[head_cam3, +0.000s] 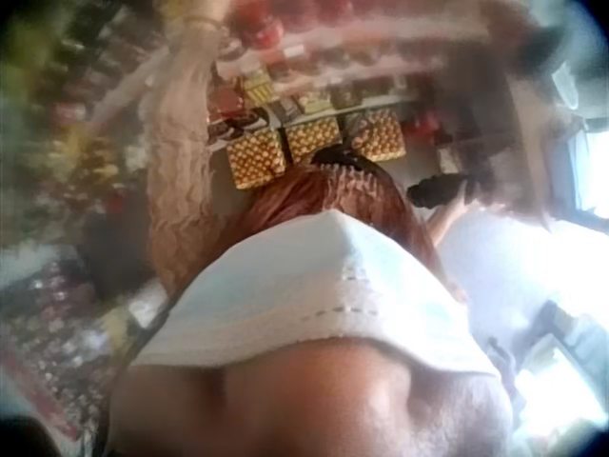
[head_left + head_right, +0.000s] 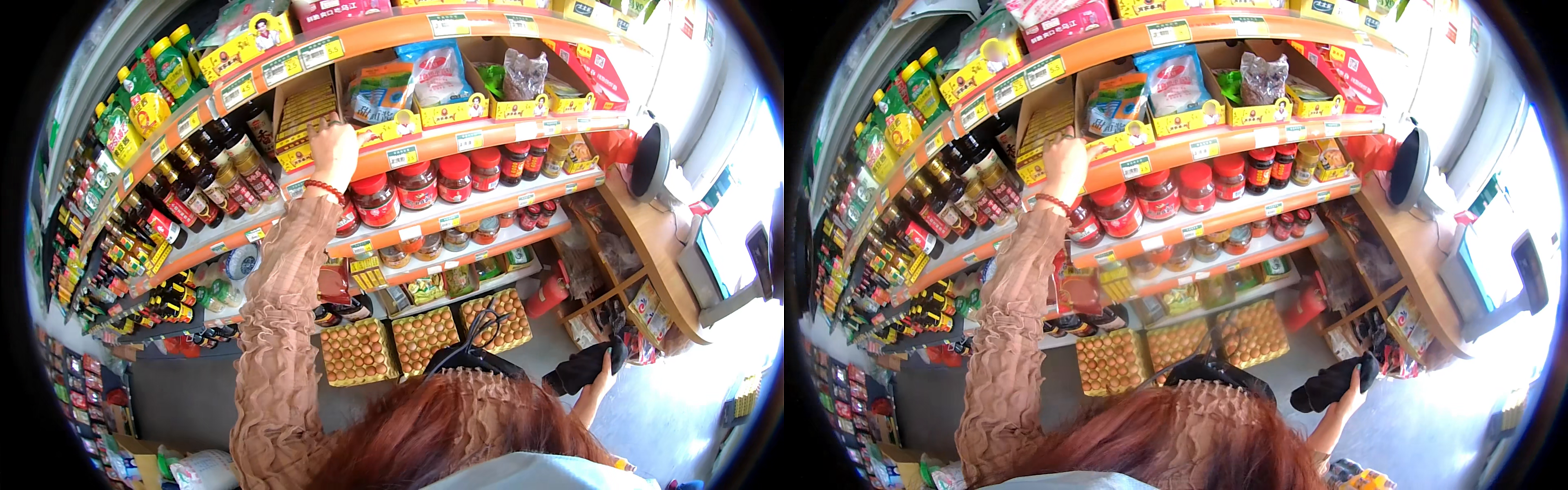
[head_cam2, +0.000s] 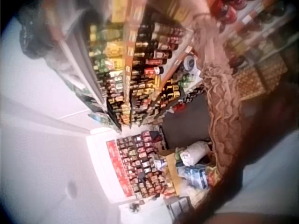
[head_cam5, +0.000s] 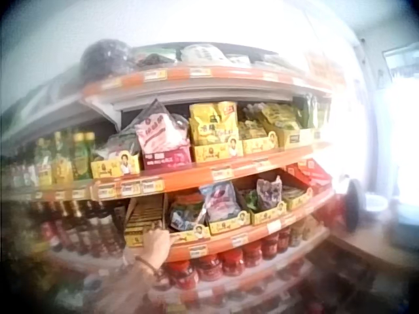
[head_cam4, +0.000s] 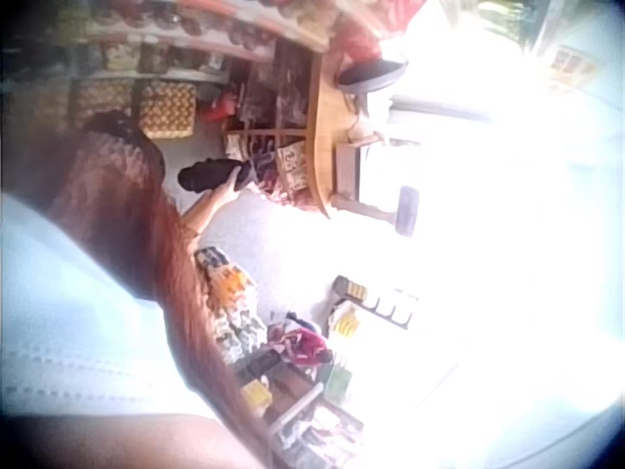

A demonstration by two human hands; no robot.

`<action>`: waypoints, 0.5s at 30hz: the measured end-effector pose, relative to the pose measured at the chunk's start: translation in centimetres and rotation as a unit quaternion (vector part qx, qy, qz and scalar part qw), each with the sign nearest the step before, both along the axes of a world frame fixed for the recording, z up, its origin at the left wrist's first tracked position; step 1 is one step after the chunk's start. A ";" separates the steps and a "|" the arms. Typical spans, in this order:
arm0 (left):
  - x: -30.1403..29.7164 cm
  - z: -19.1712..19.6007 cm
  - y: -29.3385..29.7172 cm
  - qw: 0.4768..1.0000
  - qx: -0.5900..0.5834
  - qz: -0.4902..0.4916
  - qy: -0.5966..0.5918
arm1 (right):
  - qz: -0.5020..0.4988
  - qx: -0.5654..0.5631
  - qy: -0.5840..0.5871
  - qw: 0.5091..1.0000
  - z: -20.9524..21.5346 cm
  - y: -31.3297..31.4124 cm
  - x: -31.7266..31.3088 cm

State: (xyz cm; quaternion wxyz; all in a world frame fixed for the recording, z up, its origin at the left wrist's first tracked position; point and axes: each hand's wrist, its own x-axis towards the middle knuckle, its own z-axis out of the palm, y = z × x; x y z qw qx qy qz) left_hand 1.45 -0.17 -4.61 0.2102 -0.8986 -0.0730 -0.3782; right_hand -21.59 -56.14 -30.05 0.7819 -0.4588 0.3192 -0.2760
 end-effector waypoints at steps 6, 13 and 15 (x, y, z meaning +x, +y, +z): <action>1.4 0.9 -0.9 0.989 -0.114 0.069 0.061 | 0.009 -0.026 0.021 0.999 -0.4 0.9 2.2; 0.2 -0.2 -0.1 0.997 -0.066 0.019 0.036 | 0.131 0.035 -0.026 0.990 -4.1 1.8 5.3; -1.7 -0.1 -0.2 0.997 -0.065 0.005 0.032 | 0.139 -0.003 -0.035 0.990 -1.7 5.1 5.6</action>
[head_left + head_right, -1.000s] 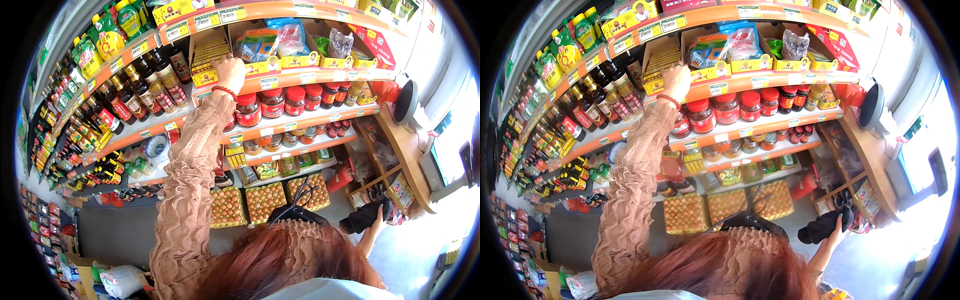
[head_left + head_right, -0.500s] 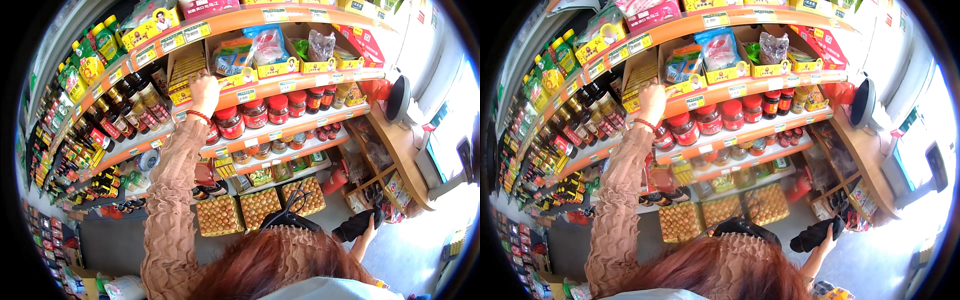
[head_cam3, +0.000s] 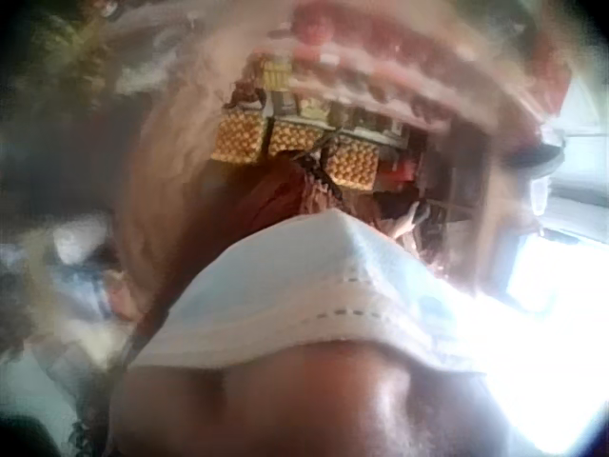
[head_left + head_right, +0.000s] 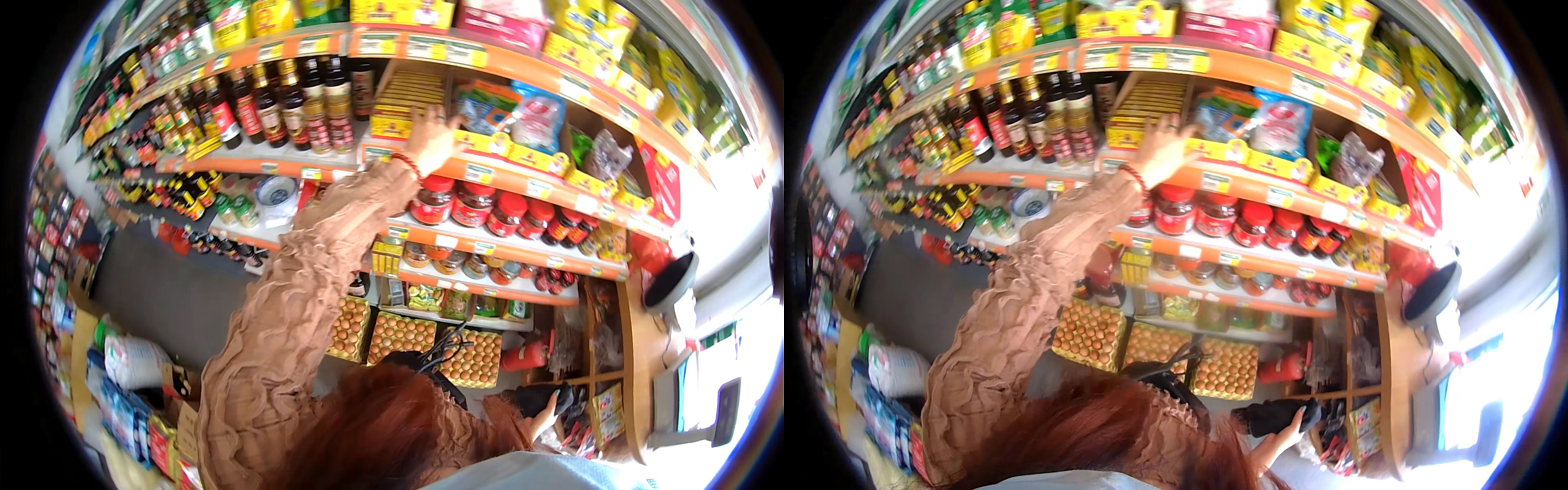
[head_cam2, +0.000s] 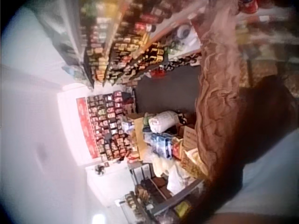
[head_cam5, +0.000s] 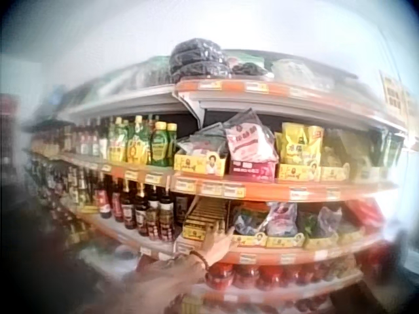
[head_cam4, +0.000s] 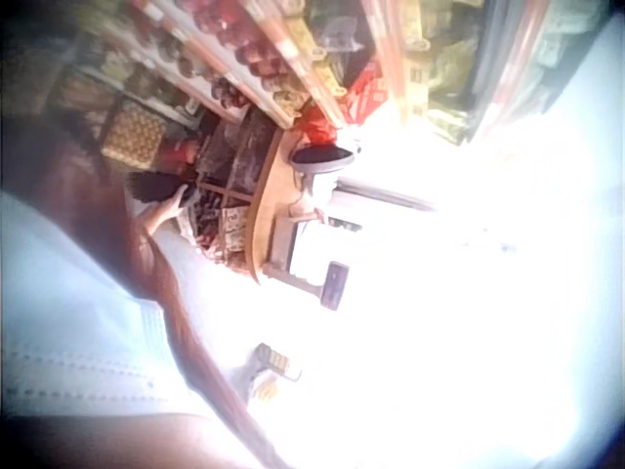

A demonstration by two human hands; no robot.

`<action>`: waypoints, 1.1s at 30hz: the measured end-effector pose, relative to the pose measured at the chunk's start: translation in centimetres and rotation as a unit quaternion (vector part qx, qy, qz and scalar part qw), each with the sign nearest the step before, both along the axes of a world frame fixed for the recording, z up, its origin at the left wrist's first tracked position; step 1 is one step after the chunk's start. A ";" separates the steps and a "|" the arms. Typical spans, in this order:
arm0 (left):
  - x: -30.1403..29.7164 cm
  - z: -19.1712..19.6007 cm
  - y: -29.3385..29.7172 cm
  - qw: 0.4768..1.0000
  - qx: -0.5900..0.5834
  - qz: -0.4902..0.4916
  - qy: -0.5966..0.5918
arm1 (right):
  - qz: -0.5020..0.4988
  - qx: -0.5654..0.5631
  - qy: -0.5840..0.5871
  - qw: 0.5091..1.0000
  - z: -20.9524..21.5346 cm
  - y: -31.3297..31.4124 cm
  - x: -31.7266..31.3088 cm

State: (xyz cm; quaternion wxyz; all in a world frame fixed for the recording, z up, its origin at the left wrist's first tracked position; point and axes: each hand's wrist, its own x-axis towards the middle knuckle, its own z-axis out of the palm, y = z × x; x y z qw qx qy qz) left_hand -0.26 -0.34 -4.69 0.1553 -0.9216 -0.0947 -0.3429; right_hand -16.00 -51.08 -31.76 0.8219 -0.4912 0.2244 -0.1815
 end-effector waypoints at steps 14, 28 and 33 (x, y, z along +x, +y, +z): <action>-21.4 -2.2 20.4 0.846 -0.318 -0.034 -0.426 | 0.079 -0.100 0.072 0.989 5.2 14.7 1.1; -33.6 -4.9 50.3 0.630 -0.652 0.169 -0.387 | 0.125 -0.080 0.127 0.981 6.9 24.9 -0.9; -34.5 -6.6 48.3 0.504 -0.724 -0.012 -0.471 | 0.174 -0.051 0.140 0.973 8.2 25.4 -0.8</action>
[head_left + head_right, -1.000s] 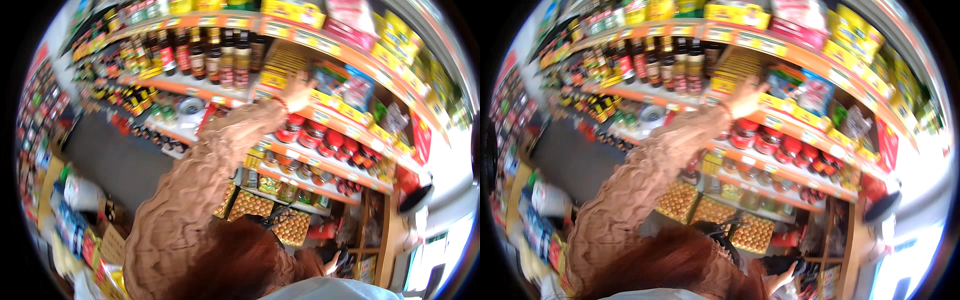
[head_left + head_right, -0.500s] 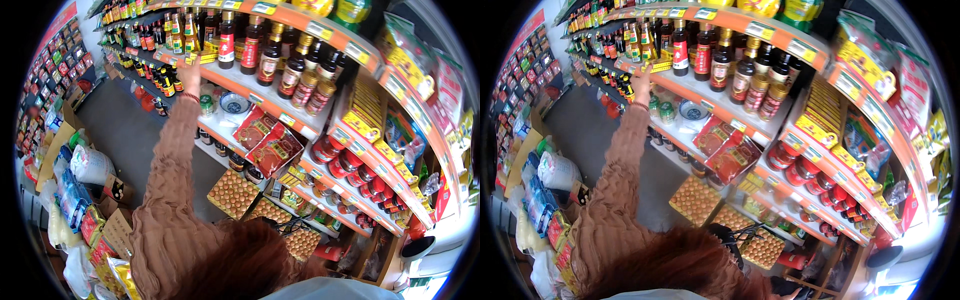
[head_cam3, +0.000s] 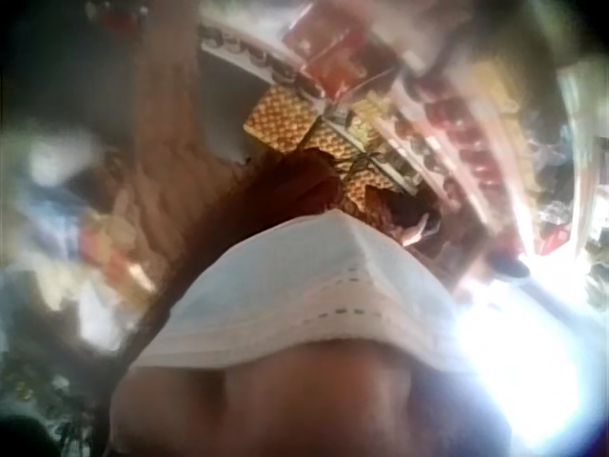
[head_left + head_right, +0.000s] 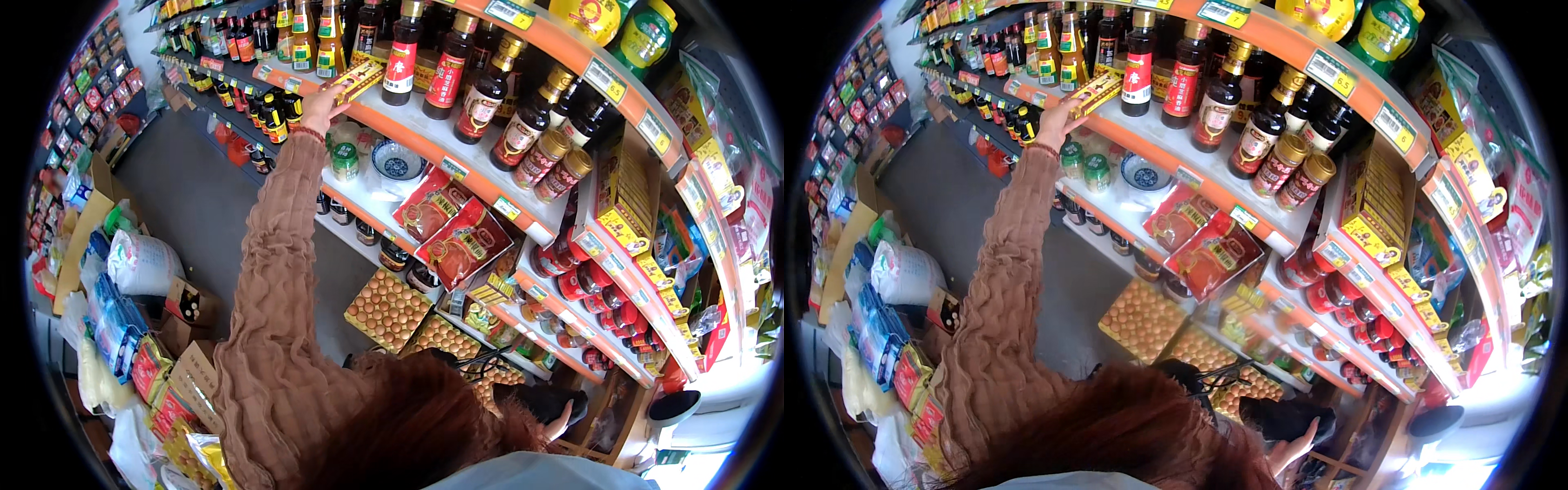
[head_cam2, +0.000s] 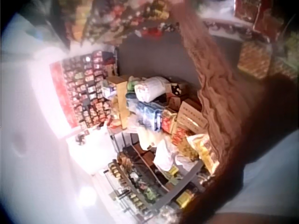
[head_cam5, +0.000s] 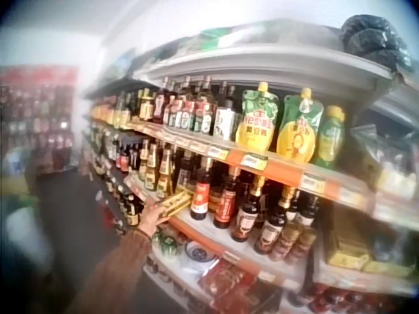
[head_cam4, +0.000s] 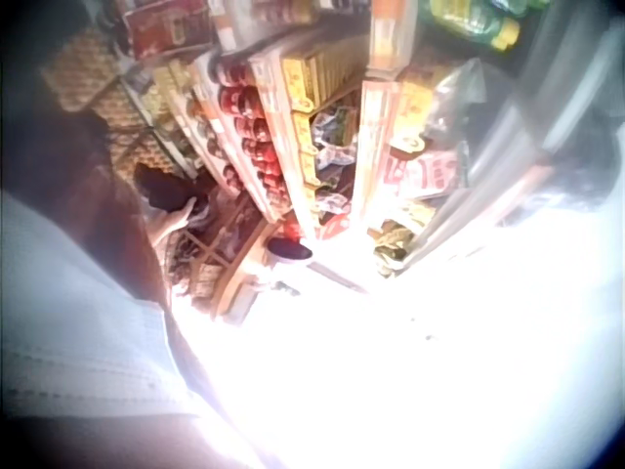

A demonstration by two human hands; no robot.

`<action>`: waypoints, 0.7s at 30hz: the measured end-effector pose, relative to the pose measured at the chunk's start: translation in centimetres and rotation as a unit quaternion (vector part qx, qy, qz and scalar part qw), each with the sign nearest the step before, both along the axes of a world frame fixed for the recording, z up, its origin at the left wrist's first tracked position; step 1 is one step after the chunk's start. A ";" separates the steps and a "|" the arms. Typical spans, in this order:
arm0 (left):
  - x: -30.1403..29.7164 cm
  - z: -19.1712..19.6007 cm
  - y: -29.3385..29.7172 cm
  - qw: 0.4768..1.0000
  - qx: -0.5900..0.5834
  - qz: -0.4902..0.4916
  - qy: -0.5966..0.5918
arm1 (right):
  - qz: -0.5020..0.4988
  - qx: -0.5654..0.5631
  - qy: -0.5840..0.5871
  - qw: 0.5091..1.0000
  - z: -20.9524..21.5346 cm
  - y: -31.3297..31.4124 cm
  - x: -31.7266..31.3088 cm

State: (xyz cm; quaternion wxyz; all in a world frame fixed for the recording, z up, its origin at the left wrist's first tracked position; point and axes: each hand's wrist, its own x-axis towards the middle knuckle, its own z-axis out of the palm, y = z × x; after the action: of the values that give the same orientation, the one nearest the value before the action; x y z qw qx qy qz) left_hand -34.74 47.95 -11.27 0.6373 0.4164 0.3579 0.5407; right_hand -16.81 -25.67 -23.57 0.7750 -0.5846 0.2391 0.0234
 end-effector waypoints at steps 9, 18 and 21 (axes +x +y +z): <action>-0.9 -2.7 -23.0 0.977 0.129 -0.150 -0.074 | 0.105 0.193 -0.082 0.972 1.6 2.8 1.5; 12.4 -4.6 -45.4 0.740 0.446 -0.492 0.106 | 0.218 -0.031 -0.324 0.920 5.0 7.8 2.3; 13.7 -4.6 -46.7 0.692 0.439 -0.553 0.151 | 0.222 -0.225 -0.319 0.893 7.3 7.7 2.1</action>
State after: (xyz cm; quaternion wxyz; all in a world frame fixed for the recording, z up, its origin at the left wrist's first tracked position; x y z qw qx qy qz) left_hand -20.99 1.25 -15.89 0.5032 0.8474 -0.1234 0.1163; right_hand -14.74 -17.93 -16.26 0.6322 -0.7569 -0.1587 -0.0471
